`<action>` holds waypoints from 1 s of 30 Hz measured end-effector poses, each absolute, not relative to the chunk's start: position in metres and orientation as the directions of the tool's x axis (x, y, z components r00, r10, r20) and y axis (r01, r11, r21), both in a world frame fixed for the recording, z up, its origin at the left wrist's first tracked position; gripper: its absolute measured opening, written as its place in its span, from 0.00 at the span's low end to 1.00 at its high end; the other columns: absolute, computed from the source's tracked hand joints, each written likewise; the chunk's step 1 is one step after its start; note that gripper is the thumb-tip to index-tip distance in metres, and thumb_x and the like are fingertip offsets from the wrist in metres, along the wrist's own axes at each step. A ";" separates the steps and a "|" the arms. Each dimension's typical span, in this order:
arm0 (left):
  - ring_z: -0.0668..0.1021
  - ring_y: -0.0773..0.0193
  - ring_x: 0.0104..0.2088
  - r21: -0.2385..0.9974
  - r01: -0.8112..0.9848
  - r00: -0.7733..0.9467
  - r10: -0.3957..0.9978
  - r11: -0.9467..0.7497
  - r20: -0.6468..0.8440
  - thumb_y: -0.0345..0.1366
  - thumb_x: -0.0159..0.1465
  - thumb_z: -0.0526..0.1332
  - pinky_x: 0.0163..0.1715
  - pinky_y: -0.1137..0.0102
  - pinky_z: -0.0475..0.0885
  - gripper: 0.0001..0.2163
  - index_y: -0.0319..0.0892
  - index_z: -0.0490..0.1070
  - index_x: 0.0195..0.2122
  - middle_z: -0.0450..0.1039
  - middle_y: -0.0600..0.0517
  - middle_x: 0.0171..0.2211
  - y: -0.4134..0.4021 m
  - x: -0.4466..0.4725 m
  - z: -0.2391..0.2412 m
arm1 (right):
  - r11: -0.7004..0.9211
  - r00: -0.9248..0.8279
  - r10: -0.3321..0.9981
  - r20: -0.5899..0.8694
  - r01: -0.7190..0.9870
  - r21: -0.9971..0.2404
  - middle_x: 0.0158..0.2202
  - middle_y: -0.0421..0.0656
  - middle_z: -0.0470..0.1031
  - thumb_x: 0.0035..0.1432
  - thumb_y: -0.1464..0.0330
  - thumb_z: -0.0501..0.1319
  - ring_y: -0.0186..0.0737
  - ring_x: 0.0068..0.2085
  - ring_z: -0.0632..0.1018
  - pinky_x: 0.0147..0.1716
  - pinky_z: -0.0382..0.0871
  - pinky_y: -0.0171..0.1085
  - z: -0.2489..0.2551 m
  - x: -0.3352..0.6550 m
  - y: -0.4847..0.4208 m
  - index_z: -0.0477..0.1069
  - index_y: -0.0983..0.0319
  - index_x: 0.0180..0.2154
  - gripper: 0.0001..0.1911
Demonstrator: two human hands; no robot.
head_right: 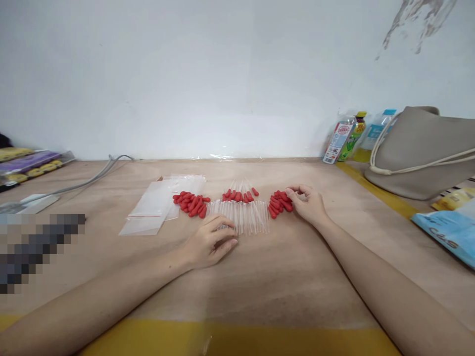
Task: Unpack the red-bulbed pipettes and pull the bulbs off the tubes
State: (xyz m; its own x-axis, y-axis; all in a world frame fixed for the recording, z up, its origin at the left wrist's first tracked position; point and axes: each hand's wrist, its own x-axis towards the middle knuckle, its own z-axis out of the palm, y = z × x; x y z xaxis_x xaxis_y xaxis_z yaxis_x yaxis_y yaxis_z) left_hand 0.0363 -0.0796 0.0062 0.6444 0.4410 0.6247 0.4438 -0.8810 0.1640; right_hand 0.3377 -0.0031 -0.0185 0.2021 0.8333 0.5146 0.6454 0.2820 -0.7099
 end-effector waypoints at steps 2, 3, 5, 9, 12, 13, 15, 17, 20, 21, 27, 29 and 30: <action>0.70 0.63 0.36 0.165 0.448 0.650 0.447 -0.879 0.615 0.35 0.60 0.55 0.37 0.66 0.66 0.07 0.39 0.70 0.32 0.69 0.47 0.36 -0.080 0.036 0.006 | 0.299 0.189 0.794 0.578 0.706 -0.642 0.30 0.44 0.75 0.51 0.58 0.56 0.39 0.33 0.72 0.33 0.65 0.38 -0.011 0.335 -0.003 0.73 0.62 0.31 0.15; 0.70 0.63 0.36 0.167 0.449 0.653 0.450 -0.878 0.610 0.35 0.60 0.54 0.37 0.66 0.66 0.07 0.39 0.70 0.32 0.69 0.47 0.36 -0.080 0.036 0.006 | 0.302 0.164 0.780 0.604 0.747 -0.593 0.31 0.44 0.75 0.51 0.59 0.56 0.40 0.33 0.72 0.34 0.64 0.38 -0.006 0.332 -0.003 0.73 0.61 0.31 0.14; 0.70 0.63 0.36 0.174 0.451 0.656 0.458 -0.875 0.600 0.34 0.60 0.54 0.37 0.66 0.66 0.07 0.40 0.70 0.32 0.69 0.47 0.36 -0.080 0.037 0.006 | 0.275 0.088 0.787 0.611 0.837 -0.474 0.31 0.43 0.76 0.51 0.60 0.55 0.40 0.35 0.72 0.36 0.63 0.39 0.009 0.319 -0.002 0.73 0.61 0.30 0.13; 0.70 0.62 0.36 0.182 0.449 0.654 0.460 -0.875 0.601 0.34 0.60 0.54 0.37 0.66 0.66 0.07 0.40 0.71 0.31 0.69 0.47 0.36 -0.080 0.037 0.006 | 0.101 -0.007 0.933 0.359 0.965 -0.244 0.33 0.42 0.76 0.50 0.61 0.55 0.44 0.39 0.72 0.39 0.59 0.42 0.042 0.277 0.008 0.74 0.58 0.29 0.12; 0.70 0.62 0.37 0.176 0.442 0.658 0.452 -0.879 0.602 0.34 0.60 0.54 0.38 0.66 0.66 0.07 0.40 0.71 0.31 0.69 0.47 0.36 -0.080 0.036 0.006 | -0.064 0.083 0.989 0.121 0.986 -0.156 0.31 0.43 0.75 0.47 0.60 0.56 0.46 0.40 0.72 0.42 0.56 0.45 0.055 0.246 0.025 0.74 0.58 0.27 0.11; 0.70 0.62 0.37 0.174 0.442 0.660 0.451 -0.880 0.601 0.34 0.60 0.54 0.38 0.65 0.66 0.07 0.40 0.71 0.31 0.69 0.47 0.36 -0.080 0.036 0.006 | -0.087 0.101 0.991 0.086 0.985 -0.151 0.29 0.44 0.75 0.46 0.61 0.57 0.46 0.38 0.72 0.42 0.56 0.45 0.055 0.239 0.031 0.74 0.59 0.26 0.11; 0.70 0.62 0.37 0.170 0.446 0.664 0.452 -0.879 0.596 0.34 0.60 0.54 0.38 0.65 0.66 0.07 0.40 0.71 0.31 0.69 0.47 0.37 -0.080 0.035 0.005 | -0.126 0.131 0.991 0.025 0.980 -0.152 0.27 0.45 0.74 0.42 0.63 0.59 0.45 0.35 0.73 0.39 0.57 0.45 0.053 0.229 0.043 0.73 0.61 0.23 0.09; 0.70 0.62 0.38 0.166 0.447 0.668 0.451 -0.879 0.592 0.34 0.61 0.54 0.38 0.65 0.66 0.08 0.40 0.71 0.32 0.69 0.47 0.37 -0.080 0.035 0.004 | -0.154 0.152 0.988 -0.024 0.975 -0.159 0.25 0.45 0.74 0.39 0.65 0.61 0.44 0.32 0.74 0.37 0.59 0.43 0.049 0.225 0.053 0.72 0.62 0.21 0.07; 0.70 0.62 0.38 0.160 0.440 0.671 0.442 -0.883 0.596 0.34 0.60 0.54 0.38 0.65 0.66 0.07 0.40 0.71 0.31 0.69 0.47 0.37 -0.079 0.035 0.003 | -0.185 0.180 0.983 -0.045 0.967 -0.173 0.24 0.45 0.73 0.36 0.69 0.62 0.44 0.30 0.74 0.34 0.60 0.42 0.049 0.224 0.060 0.71 0.64 0.21 0.05; 0.70 0.62 0.38 0.159 0.438 0.670 0.439 -0.885 0.598 0.34 0.60 0.54 0.38 0.65 0.66 0.07 0.39 0.71 0.31 0.69 0.47 0.37 -0.079 0.036 0.003 | -0.192 0.190 0.981 -0.028 0.965 -0.180 0.25 0.46 0.73 0.36 0.69 0.62 0.44 0.30 0.74 0.34 0.60 0.43 0.051 0.225 0.060 0.71 0.64 0.22 0.05; 0.70 0.61 0.39 0.134 0.452 0.665 0.433 -0.882 0.608 0.34 0.60 0.54 0.39 0.64 0.67 0.07 0.40 0.71 0.34 0.69 0.46 0.38 -0.080 0.033 0.004 | -0.079 0.136 0.966 0.222 0.965 -0.250 0.30 0.44 0.74 0.54 0.60 0.52 0.43 0.36 0.73 0.39 0.58 0.43 0.072 0.238 0.029 0.71 0.61 0.29 0.14; 0.70 0.59 0.43 0.097 0.482 0.637 0.424 -0.871 0.644 0.34 0.60 0.55 0.43 0.62 0.67 0.09 0.40 0.70 0.39 0.68 0.45 0.42 -0.080 0.032 0.005 | 0.110 0.022 0.907 0.421 0.952 -0.285 0.31 0.42 0.74 0.55 0.60 0.53 0.40 0.35 0.72 0.39 0.58 0.41 0.069 0.245 0.006 0.70 0.61 0.34 0.13; 0.69 0.57 0.46 0.073 0.504 0.614 0.416 -0.861 0.670 0.34 0.60 0.55 0.45 0.60 0.66 0.11 0.40 0.68 0.43 0.67 0.43 0.45 -0.080 0.031 0.005 | 0.244 -0.074 0.851 0.520 0.933 -0.266 0.31 0.42 0.74 0.54 0.60 0.55 0.40 0.35 0.72 0.39 0.59 0.40 0.065 0.249 -0.006 0.69 0.62 0.37 0.13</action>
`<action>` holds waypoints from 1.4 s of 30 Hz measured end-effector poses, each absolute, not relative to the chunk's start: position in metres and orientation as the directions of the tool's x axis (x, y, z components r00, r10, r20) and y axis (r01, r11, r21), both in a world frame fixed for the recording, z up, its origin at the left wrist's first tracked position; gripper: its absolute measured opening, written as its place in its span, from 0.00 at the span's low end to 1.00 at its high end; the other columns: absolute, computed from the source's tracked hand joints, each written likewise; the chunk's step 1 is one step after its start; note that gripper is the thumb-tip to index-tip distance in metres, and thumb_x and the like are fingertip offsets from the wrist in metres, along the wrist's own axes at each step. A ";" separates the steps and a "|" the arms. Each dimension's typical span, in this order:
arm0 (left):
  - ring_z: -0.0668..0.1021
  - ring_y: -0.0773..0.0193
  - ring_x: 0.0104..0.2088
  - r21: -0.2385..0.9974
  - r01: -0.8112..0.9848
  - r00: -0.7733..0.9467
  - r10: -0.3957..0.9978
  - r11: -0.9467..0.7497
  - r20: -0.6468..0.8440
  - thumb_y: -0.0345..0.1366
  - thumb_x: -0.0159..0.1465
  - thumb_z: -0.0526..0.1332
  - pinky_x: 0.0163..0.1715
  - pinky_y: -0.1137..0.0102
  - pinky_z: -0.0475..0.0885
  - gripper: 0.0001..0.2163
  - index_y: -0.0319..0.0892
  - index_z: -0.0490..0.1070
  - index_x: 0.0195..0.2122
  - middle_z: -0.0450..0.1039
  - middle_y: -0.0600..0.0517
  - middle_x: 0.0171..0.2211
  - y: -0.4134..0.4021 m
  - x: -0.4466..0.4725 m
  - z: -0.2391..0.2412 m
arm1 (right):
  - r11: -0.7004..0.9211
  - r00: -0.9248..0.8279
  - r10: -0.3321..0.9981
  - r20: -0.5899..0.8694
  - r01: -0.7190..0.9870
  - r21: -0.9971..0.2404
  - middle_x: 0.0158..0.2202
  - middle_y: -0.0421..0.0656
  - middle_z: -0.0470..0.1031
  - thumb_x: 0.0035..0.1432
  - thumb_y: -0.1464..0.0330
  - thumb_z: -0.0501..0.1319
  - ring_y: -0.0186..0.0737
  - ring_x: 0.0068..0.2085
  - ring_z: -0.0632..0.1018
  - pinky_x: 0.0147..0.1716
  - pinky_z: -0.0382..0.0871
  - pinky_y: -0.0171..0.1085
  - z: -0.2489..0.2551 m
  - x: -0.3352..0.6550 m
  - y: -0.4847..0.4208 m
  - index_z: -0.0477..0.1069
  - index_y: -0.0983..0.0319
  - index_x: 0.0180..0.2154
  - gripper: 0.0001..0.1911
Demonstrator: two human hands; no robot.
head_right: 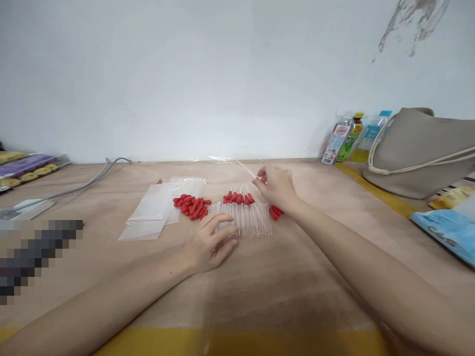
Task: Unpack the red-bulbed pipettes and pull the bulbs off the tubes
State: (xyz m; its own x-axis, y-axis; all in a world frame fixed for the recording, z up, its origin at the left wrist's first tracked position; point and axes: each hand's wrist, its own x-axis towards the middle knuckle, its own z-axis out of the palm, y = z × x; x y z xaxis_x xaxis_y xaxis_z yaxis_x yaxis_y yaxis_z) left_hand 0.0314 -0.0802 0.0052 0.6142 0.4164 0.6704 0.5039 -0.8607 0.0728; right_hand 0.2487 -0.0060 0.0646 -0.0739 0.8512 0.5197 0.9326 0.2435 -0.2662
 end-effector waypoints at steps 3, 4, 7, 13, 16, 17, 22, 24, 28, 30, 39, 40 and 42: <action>0.61 0.52 0.56 -0.005 0.585 0.545 0.388 -0.811 0.744 0.33 0.60 0.55 0.51 0.55 0.61 0.19 0.39 0.61 0.53 0.58 0.40 0.55 -0.079 0.031 0.007 | 0.479 -0.328 0.647 0.688 0.877 -0.033 0.31 0.44 0.73 0.55 0.65 0.57 0.41 0.36 0.71 0.38 0.58 0.41 0.042 0.258 -0.042 0.68 0.64 0.41 0.13; 0.59 0.52 0.57 -0.032 0.605 0.536 0.377 -0.795 0.756 0.32 0.60 0.54 0.52 0.55 0.60 0.20 0.39 0.59 0.54 0.56 0.40 0.57 -0.079 0.031 0.007 | 0.525 -0.397 0.583 0.709 0.850 0.044 0.31 0.44 0.73 0.56 0.66 0.56 0.41 0.35 0.70 0.37 0.58 0.41 0.034 0.260 -0.053 0.69 0.63 0.41 0.11; 0.57 0.52 0.59 -0.126 0.628 0.567 0.340 -0.768 0.750 0.32 0.61 0.54 0.54 0.55 0.58 0.21 0.38 0.58 0.56 0.56 0.40 0.57 -0.079 0.033 0.009 | 0.626 -0.503 0.431 0.749 0.765 0.153 0.29 0.43 0.72 0.55 0.70 0.57 0.38 0.34 0.69 0.37 0.58 0.40 0.013 0.260 -0.075 0.71 0.61 0.36 0.06; 0.68 0.55 0.53 -0.262 0.584 0.651 0.249 -0.769 0.717 0.35 0.61 0.56 0.52 0.56 0.61 0.10 0.42 0.69 0.43 0.70 0.46 0.48 -0.078 0.037 0.008 | 0.766 -0.586 0.363 0.724 0.630 0.126 0.30 0.42 0.73 0.54 0.73 0.57 0.37 0.35 0.70 0.40 0.60 0.41 -0.001 0.246 -0.086 0.69 0.62 0.37 0.07; 0.71 0.59 0.49 -0.272 0.564 0.660 0.227 -0.780 0.717 0.34 0.61 0.56 0.50 0.62 0.65 0.06 0.40 0.71 0.36 0.73 0.48 0.44 -0.077 0.039 0.005 | 0.803 -0.597 0.361 0.716 0.589 0.086 0.31 0.42 0.73 0.54 0.73 0.57 0.37 0.36 0.70 0.39 0.61 0.40 -0.002 0.242 -0.084 0.69 0.62 0.37 0.07; 0.72 0.60 0.48 -0.272 0.555 0.663 0.220 -0.786 0.716 0.33 0.61 0.56 0.49 0.63 0.66 0.06 0.39 0.71 0.35 0.74 0.49 0.43 -0.077 0.039 0.004 | 0.815 -0.601 0.356 0.715 0.574 0.077 0.32 0.43 0.74 0.54 0.73 0.57 0.37 0.36 0.71 0.39 0.62 0.40 -0.002 0.242 -0.084 0.68 0.62 0.37 0.07; 0.75 0.63 0.43 -0.255 0.503 0.698 0.214 -0.826 0.684 0.31 0.62 0.54 0.45 0.67 0.69 0.06 0.38 0.70 0.35 0.76 0.50 0.39 -0.079 0.038 0.004 | 0.858 -0.629 0.309 0.713 0.508 0.077 0.32 0.44 0.75 0.54 0.71 0.58 0.38 0.36 0.72 0.36 0.65 0.39 -0.003 0.245 -0.085 0.69 0.63 0.37 0.06; 0.76 0.64 0.42 -0.234 0.487 0.722 0.238 -0.841 0.650 0.30 0.63 0.54 0.43 0.69 0.70 0.06 0.38 0.70 0.35 0.76 0.49 0.38 -0.082 0.037 0.005 | 0.857 -0.645 0.310 0.698 0.508 0.088 0.32 0.44 0.75 0.54 0.72 0.58 0.37 0.35 0.72 0.34 0.66 0.38 -0.003 0.244 -0.086 0.69 0.62 0.37 0.06; 0.76 0.64 0.42 -0.193 0.467 0.740 0.262 -0.863 0.619 0.30 0.63 0.53 0.43 0.69 0.70 0.06 0.39 0.69 0.35 0.75 0.49 0.37 -0.085 0.032 0.006 | 0.863 -0.652 0.296 0.698 0.497 0.098 0.33 0.43 0.75 0.55 0.72 0.57 0.36 0.34 0.73 0.35 0.68 0.39 -0.004 0.245 -0.088 0.70 0.61 0.38 0.08; 0.76 0.64 0.43 -0.168 0.470 0.727 0.271 -0.867 0.631 0.29 0.63 0.53 0.43 0.68 0.70 0.06 0.39 0.69 0.35 0.75 0.49 0.38 -0.084 0.025 0.006 | 0.866 -0.642 0.279 0.714 0.489 0.102 0.33 0.43 0.76 0.55 0.73 0.57 0.37 0.35 0.73 0.35 0.69 0.39 -0.005 0.251 -0.087 0.70 0.61 0.39 0.09; 0.75 0.62 0.44 -0.085 0.528 0.591 0.293 -0.845 0.752 0.27 0.61 0.55 0.44 0.64 0.70 0.07 0.38 0.67 0.40 0.74 0.47 0.40 -0.070 -0.001 0.008 | 0.778 -0.440 0.387 0.810 0.627 -0.031 0.36 0.42 0.76 0.51 0.73 0.60 0.37 0.36 0.74 0.37 0.70 0.40 -0.002 0.287 -0.079 0.72 0.57 0.39 0.12; 0.75 0.62 0.44 -0.075 0.528 0.580 0.295 -0.846 0.759 0.27 0.61 0.55 0.44 0.64 0.70 0.07 0.39 0.67 0.40 0.74 0.47 0.40 -0.070 -0.001 0.009 | 0.757 -0.405 0.401 0.822 0.652 -0.048 0.35 0.42 0.76 0.51 0.72 0.60 0.37 0.35 0.74 0.36 0.69 0.39 -0.002 0.287 -0.078 0.72 0.56 0.38 0.11; 0.75 0.63 0.41 -0.041 0.539 0.554 0.317 -0.841 0.770 0.28 0.60 0.56 0.42 0.65 0.70 0.07 0.39 0.68 0.39 0.73 0.48 0.38 -0.069 0.002 0.011 | 0.693 -0.321 0.451 0.832 0.714 -0.100 0.32 0.42 0.76 0.52 0.70 0.61 0.36 0.32 0.74 0.34 0.69 0.38 -0.001 0.290 -0.074 0.73 0.56 0.38 0.09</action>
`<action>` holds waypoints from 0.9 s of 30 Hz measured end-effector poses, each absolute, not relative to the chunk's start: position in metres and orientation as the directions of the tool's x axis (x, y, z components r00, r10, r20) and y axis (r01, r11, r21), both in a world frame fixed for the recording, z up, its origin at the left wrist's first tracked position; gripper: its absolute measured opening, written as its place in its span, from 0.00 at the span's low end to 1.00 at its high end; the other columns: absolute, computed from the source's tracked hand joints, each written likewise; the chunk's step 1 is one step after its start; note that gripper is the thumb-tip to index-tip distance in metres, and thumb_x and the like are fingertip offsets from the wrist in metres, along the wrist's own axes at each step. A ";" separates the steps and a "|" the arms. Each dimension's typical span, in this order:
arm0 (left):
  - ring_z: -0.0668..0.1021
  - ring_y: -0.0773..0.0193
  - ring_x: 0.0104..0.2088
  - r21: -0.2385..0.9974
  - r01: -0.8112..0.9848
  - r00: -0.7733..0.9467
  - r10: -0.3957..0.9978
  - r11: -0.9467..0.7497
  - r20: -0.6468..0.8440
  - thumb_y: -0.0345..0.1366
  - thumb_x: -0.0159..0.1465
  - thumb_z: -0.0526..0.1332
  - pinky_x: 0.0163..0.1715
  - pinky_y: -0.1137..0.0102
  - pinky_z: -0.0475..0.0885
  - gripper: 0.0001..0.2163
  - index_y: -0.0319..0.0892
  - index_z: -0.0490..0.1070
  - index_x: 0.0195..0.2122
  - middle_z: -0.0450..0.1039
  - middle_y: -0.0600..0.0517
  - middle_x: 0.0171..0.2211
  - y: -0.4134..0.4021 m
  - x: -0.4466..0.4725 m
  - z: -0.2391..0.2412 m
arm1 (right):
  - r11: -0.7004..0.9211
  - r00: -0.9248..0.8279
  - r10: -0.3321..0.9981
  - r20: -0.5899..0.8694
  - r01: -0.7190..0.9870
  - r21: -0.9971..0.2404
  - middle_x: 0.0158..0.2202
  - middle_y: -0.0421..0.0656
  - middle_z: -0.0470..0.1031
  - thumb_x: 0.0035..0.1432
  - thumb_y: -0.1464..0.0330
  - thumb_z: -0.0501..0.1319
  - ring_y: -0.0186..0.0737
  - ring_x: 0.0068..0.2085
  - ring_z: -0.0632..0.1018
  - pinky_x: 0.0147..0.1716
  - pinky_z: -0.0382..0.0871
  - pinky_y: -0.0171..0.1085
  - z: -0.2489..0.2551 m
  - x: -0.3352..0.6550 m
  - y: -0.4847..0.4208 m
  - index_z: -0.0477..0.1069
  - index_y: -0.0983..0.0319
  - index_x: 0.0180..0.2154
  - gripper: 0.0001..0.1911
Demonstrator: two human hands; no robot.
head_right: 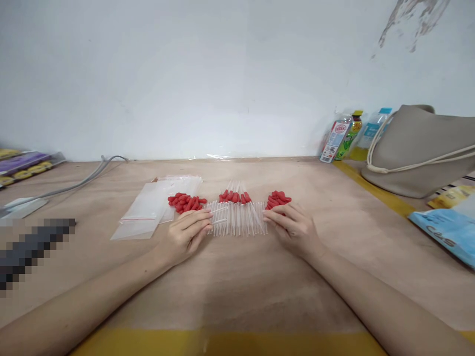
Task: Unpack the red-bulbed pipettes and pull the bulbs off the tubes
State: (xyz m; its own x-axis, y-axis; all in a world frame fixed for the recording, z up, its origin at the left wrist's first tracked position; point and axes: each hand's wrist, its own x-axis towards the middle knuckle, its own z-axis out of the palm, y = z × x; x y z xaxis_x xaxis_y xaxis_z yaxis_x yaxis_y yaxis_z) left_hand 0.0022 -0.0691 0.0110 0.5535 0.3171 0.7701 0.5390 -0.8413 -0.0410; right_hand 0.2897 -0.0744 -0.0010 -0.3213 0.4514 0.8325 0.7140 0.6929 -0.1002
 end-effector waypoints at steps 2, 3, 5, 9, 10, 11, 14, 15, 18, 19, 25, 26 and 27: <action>0.74 0.65 0.36 0.003 0.565 0.543 0.374 -0.825 0.752 0.30 0.61 0.55 0.36 0.69 0.71 0.05 0.39 0.69 0.38 0.72 0.49 0.34 -0.067 0.006 0.014 | 0.613 -0.220 0.529 0.820 0.767 -0.190 0.32 0.42 0.76 0.53 0.68 0.60 0.36 0.30 0.74 0.32 0.68 0.37 0.000 0.293 -0.071 0.73 0.56 0.39 0.09; 0.73 0.66 0.32 0.026 0.588 0.537 0.415 -0.809 0.734 0.31 0.62 0.54 0.32 0.71 0.70 0.06 0.39 0.69 0.37 0.70 0.49 0.32 -0.065 0.009 0.015 | 0.572 -0.163 0.570 0.805 0.783 -0.246 0.33 0.42 0.76 0.54 0.66 0.59 0.36 0.30 0.74 0.31 0.68 0.36 0.000 0.296 -0.070 0.73 0.56 0.40 0.10; 0.70 0.68 0.28 0.059 0.648 0.530 0.504 -0.760 0.682 0.31 0.63 0.51 0.27 0.73 0.68 0.08 0.38 0.69 0.38 0.66 0.50 0.29 -0.061 0.015 0.018 | 0.484 -0.041 0.636 0.770 0.799 -0.357 0.33 0.43 0.76 0.56 0.64 0.57 0.36 0.29 0.74 0.29 0.68 0.36 0.002 0.300 -0.068 0.72 0.57 0.40 0.11; 0.67 0.66 0.28 0.034 0.720 0.549 0.599 -0.693 0.583 0.27 0.62 0.46 0.26 0.71 0.67 0.13 0.37 0.67 0.42 0.61 0.48 0.31 -0.052 0.030 0.018 | 0.369 0.106 0.669 0.736 0.812 -0.452 0.30 0.44 0.75 0.55 0.60 0.55 0.36 0.26 0.72 0.26 0.67 0.36 0.008 0.307 -0.065 0.71 0.60 0.39 0.14; 0.67 0.65 0.28 0.020 0.721 0.563 0.602 -0.693 0.567 0.26 0.61 0.46 0.26 0.71 0.67 0.13 0.37 0.67 0.43 0.61 0.48 0.32 -0.051 0.033 0.017 | 0.360 0.113 0.667 0.736 0.816 -0.451 0.30 0.44 0.74 0.56 0.60 0.54 0.36 0.25 0.71 0.27 0.67 0.37 0.009 0.309 -0.064 0.71 0.60 0.40 0.15; 0.67 0.65 0.28 0.009 0.719 0.573 0.600 -0.695 0.559 0.26 0.60 0.46 0.25 0.71 0.66 0.13 0.37 0.67 0.42 0.60 0.48 0.32 -0.050 0.036 0.017 | 0.355 0.116 0.666 0.737 0.820 -0.450 0.30 0.44 0.73 0.56 0.60 0.53 0.36 0.25 0.71 0.27 0.66 0.37 0.010 0.312 -0.063 0.71 0.60 0.41 0.16; 0.66 0.66 0.26 -0.015 0.709 0.594 0.585 -0.705 0.552 0.24 0.59 0.46 0.24 0.72 0.66 0.13 0.37 0.69 0.37 0.61 0.48 0.31 -0.050 0.044 0.014 | 0.325 0.140 0.679 0.721 0.823 -0.466 0.30 0.45 0.71 0.56 0.61 0.52 0.35 0.25 0.69 0.26 0.65 0.37 0.010 0.322 -0.058 0.71 0.62 0.44 0.18; 0.67 0.66 0.26 -0.021 0.707 0.596 0.580 -0.707 0.556 0.23 0.58 0.46 0.24 0.72 0.66 0.13 0.37 0.69 0.36 0.61 0.48 0.31 -0.051 0.046 0.013 | 0.314 0.153 0.687 0.710 0.819 -0.480 0.30 0.45 0.71 0.56 0.61 0.51 0.35 0.25 0.69 0.26 0.65 0.37 0.009 0.326 -0.056 0.70 0.62 0.45 0.19; 0.67 0.65 0.27 -0.027 0.700 0.595 0.561 -0.714 0.576 0.22 0.58 0.47 0.25 0.71 0.67 0.12 0.37 0.69 0.35 0.63 0.48 0.31 -0.050 0.050 0.011 | 0.283 0.194 0.718 0.669 0.796 -0.535 0.31 0.45 0.71 0.56 0.61 0.52 0.33 0.24 0.68 0.26 0.64 0.36 0.005 0.334 -0.051 0.69 0.62 0.46 0.20; 0.68 0.65 0.27 -0.022 0.693 0.594 0.554 -0.720 0.583 0.23 0.58 0.47 0.25 0.71 0.68 0.12 0.37 0.69 0.34 0.63 0.48 0.31 -0.049 0.052 0.011 | 0.267 0.213 0.732 0.648 0.785 -0.559 0.31 0.44 0.71 0.55 0.61 0.52 0.32 0.23 0.67 0.25 0.64 0.36 0.004 0.335 -0.050 0.69 0.62 0.47 0.20; 0.72 0.63 0.32 0.104 0.609 0.589 0.537 -0.786 0.604 0.29 0.61 0.52 0.33 0.67 0.71 0.07 0.37 0.69 0.34 0.68 0.47 0.32 -0.040 0.061 0.006 | 0.204 0.313 0.776 0.548 0.697 -0.687 0.29 0.43 0.72 0.49 0.60 0.58 0.31 0.22 0.68 0.23 0.64 0.33 0.003 0.331 -0.049 0.68 0.64 0.39 0.17; 0.72 0.62 0.34 0.128 0.592 0.590 0.536 -0.796 0.604 0.32 0.61 0.54 0.35 0.66 0.71 0.07 0.36 0.69 0.35 0.69 0.46 0.34 -0.039 0.062 0.005 | 0.205 0.300 0.784 0.543 0.702 -0.683 0.27 0.42 0.71 0.49 0.60 0.59 0.32 0.23 0.69 0.23 0.64 0.33 0.003 0.330 -0.049 0.69 0.63 0.37 0.16; 0.73 0.60 0.36 0.144 0.577 0.595 0.534 -0.804 0.601 0.36 0.60 0.56 0.37 0.65 0.71 0.08 0.36 0.70 0.35 0.69 0.45 0.35 -0.039 0.064 0.005 | 0.208 0.278 0.795 0.539 0.709 -0.673 0.26 0.42 0.71 0.49 0.61 0.58 0.32 0.23 0.69 0.22 0.64 0.32 0.002 0.329 -0.050 0.69 0.63 0.35 0.14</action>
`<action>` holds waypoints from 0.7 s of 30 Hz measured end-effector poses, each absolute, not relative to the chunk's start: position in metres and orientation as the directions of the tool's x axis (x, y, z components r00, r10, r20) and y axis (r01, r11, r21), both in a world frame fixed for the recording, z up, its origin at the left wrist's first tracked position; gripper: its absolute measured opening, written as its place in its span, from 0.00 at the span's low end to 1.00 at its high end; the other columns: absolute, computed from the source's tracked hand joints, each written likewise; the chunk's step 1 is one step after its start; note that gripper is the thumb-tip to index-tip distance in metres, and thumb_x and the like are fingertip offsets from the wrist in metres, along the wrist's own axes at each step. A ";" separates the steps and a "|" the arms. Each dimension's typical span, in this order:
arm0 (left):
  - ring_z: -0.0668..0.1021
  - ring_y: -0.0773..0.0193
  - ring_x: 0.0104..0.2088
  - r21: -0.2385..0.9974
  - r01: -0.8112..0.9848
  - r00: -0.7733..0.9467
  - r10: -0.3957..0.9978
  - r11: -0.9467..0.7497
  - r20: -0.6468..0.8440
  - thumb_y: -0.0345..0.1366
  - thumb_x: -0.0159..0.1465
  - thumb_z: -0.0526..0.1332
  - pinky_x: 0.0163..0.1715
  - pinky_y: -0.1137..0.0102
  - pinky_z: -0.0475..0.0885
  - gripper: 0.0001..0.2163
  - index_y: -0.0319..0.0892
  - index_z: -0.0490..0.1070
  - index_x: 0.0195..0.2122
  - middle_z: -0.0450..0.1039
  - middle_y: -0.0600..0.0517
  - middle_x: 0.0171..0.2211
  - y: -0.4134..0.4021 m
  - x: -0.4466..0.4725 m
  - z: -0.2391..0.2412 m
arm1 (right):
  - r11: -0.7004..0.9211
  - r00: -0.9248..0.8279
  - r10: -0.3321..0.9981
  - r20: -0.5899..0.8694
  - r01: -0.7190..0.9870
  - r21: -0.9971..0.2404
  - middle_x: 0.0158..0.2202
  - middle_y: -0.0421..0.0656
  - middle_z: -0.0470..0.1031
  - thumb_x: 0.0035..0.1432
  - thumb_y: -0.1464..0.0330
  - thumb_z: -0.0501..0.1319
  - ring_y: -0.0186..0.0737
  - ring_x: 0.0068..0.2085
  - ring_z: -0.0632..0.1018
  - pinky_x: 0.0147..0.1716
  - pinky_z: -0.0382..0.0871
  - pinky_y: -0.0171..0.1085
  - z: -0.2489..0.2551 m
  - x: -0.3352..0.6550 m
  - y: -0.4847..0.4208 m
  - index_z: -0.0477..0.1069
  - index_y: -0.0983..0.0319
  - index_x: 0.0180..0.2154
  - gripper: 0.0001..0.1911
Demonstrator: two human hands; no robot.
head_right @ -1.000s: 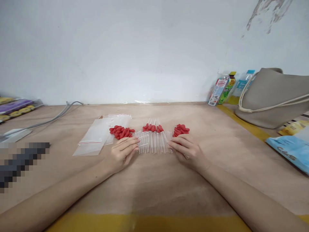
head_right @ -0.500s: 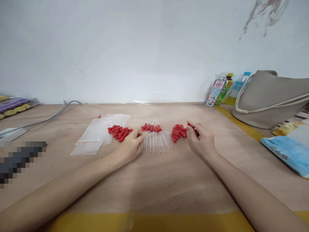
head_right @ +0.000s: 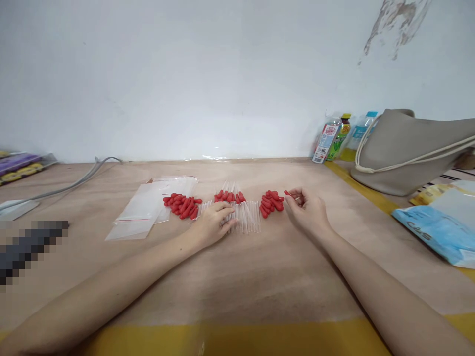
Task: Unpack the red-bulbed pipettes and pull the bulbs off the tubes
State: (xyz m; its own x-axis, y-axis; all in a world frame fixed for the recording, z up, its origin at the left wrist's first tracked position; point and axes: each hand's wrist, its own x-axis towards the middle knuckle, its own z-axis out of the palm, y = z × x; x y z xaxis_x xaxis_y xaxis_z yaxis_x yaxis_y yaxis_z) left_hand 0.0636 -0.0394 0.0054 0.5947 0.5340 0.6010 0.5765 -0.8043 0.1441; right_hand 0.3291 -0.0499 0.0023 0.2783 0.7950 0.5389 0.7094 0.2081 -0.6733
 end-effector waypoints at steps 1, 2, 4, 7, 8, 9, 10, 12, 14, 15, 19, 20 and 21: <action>0.73 0.59 0.38 0.152 0.567 0.600 0.532 -0.810 0.597 0.40 0.60 0.57 0.39 0.63 0.71 0.11 0.36 0.70 0.36 0.70 0.44 0.37 -0.040 0.064 0.006 | 0.216 0.251 0.806 0.535 0.717 -0.662 0.26 0.41 0.72 0.49 0.61 0.58 0.32 0.23 0.69 0.22 0.64 0.32 0.002 0.328 -0.050 0.70 0.62 0.34 0.13; 0.72 0.57 0.40 0.152 0.564 0.607 0.532 -0.812 0.591 0.43 0.59 0.57 0.40 0.61 0.71 0.14 0.35 0.70 0.37 0.70 0.43 0.39 -0.042 0.065 0.007 | 0.228 0.225 0.816 0.532 0.722 -0.654 0.26 0.41 0.72 0.49 0.61 0.58 0.32 0.23 0.69 0.22 0.63 0.32 0.001 0.327 -0.050 0.70 0.62 0.34 0.12; 0.70 0.54 0.44 0.133 0.569 0.624 0.531 -0.812 0.573 0.47 0.59 0.56 0.44 0.58 0.69 0.18 0.35 0.70 0.39 0.69 0.41 0.42 -0.046 0.063 0.011 | 0.260 0.173 0.834 0.524 0.714 -0.651 0.26 0.42 0.73 0.50 0.62 0.58 0.33 0.23 0.70 0.22 0.64 0.32 -0.001 0.325 -0.051 0.71 0.62 0.35 0.12; 0.68 0.55 0.47 0.090 0.606 0.629 0.545 -0.791 0.554 0.44 0.61 0.54 0.47 0.58 0.66 0.16 0.37 0.68 0.44 0.67 0.43 0.45 -0.051 0.053 0.019 | 0.307 0.099 0.856 0.508 0.694 -0.652 0.29 0.43 0.74 0.49 0.63 0.58 0.33 0.24 0.71 0.22 0.65 0.33 -0.002 0.322 -0.053 0.70 0.63 0.36 0.13; 0.69 0.55 0.46 0.078 0.628 0.623 0.560 -0.774 0.547 0.41 0.61 0.54 0.46 0.58 0.66 0.14 0.38 0.67 0.44 0.67 0.43 0.44 -0.052 0.048 0.022 | 0.320 0.076 0.859 0.507 0.692 -0.647 0.29 0.43 0.74 0.49 0.63 0.58 0.33 0.24 0.71 0.22 0.65 0.33 -0.002 0.321 -0.054 0.70 0.63 0.35 0.12; 0.69 0.56 0.45 0.068 0.656 0.612 0.582 -0.752 0.535 0.39 0.61 0.55 0.45 0.58 0.67 0.13 0.38 0.67 0.44 0.67 0.44 0.42 -0.053 0.041 0.025 | 0.332 0.054 0.860 0.507 0.695 -0.638 0.29 0.43 0.73 0.49 0.63 0.58 0.33 0.24 0.71 0.22 0.65 0.32 -0.002 0.320 -0.055 0.70 0.62 0.35 0.12; 0.70 0.56 0.43 0.062 0.687 0.596 0.611 -0.724 0.520 0.36 0.60 0.55 0.43 0.59 0.67 0.11 0.39 0.67 0.42 0.67 0.45 0.40 -0.054 0.035 0.028 | 0.341 0.034 0.860 0.509 0.703 -0.624 0.28 0.42 0.73 0.49 0.63 0.58 0.32 0.23 0.71 0.21 0.65 0.32 -0.002 0.319 -0.057 0.69 0.62 0.34 0.11; 0.70 0.55 0.41 0.065 0.745 0.561 0.676 -0.664 0.478 0.34 0.58 0.56 0.40 0.60 0.68 0.08 0.39 0.67 0.39 0.67 0.46 0.37 -0.054 0.022 0.031 | 0.353 -0.005 0.859 0.511 0.729 -0.587 0.25 0.40 0.70 0.49 0.63 0.59 0.31 0.22 0.69 0.21 0.64 0.32 -0.001 0.316 -0.059 0.68 0.61 0.31 0.09; 0.71 0.56 0.39 0.087 0.777 0.535 0.726 -0.624 0.431 0.34 0.57 0.56 0.37 0.61 0.69 0.06 0.39 0.66 0.36 0.67 0.47 0.36 -0.053 0.012 0.033 | 0.379 -0.047 0.844 0.534 0.757 -0.532 0.23 0.39 0.68 0.49 0.64 0.58 0.31 0.22 0.68 0.21 0.64 0.32 0.000 0.315 -0.061 0.66 0.61 0.28 0.07; 0.71 0.57 0.38 0.100 0.782 0.529 0.740 -0.615 0.415 0.34 0.58 0.56 0.36 0.62 0.69 0.05 0.39 0.65 0.35 0.68 0.48 0.35 -0.052 0.008 0.033 | 0.400 -0.074 0.830 0.553 0.769 -0.498 0.23 0.39 0.67 0.49 0.64 0.58 0.32 0.22 0.68 0.21 0.64 0.33 0.000 0.314 -0.061 0.66 0.61 0.27 0.07; 0.73 0.60 0.34 0.158 0.785 0.523 0.777 -0.599 0.352 0.31 0.58 0.55 0.32 0.67 0.68 0.04 0.40 0.63 0.34 0.68 0.49 0.33 -0.047 0.005 0.033 | 0.463 -0.149 0.784 0.602 0.786 -0.409 0.27 0.43 0.67 0.51 0.64 0.57 0.33 0.24 0.68 0.24 0.65 0.35 -0.001 0.314 -0.061 0.67 0.62 0.25 0.08; 0.73 0.61 0.33 0.172 0.787 0.520 0.787 -0.592 0.333 0.30 0.57 0.54 0.31 0.67 0.68 0.04 0.40 0.63 0.34 0.69 0.49 0.33 -0.046 0.006 0.033 | 0.464 -0.153 0.787 0.598 0.785 -0.411 0.27 0.43 0.67 0.51 0.64 0.57 0.33 0.24 0.68 0.24 0.65 0.35 -0.001 0.314 -0.061 0.68 0.62 0.25 0.08; 0.73 0.61 0.32 0.182 0.790 0.517 0.796 -0.585 0.315 0.29 0.57 0.54 0.31 0.68 0.67 0.03 0.40 0.62 0.34 0.69 0.49 0.33 -0.045 0.007 0.033 | 0.463 -0.156 0.793 0.589 0.783 -0.416 0.27 0.43 0.67 0.52 0.64 0.57 0.33 0.24 0.68 0.23 0.65 0.35 -0.001 0.314 -0.061 0.68 0.62 0.25 0.08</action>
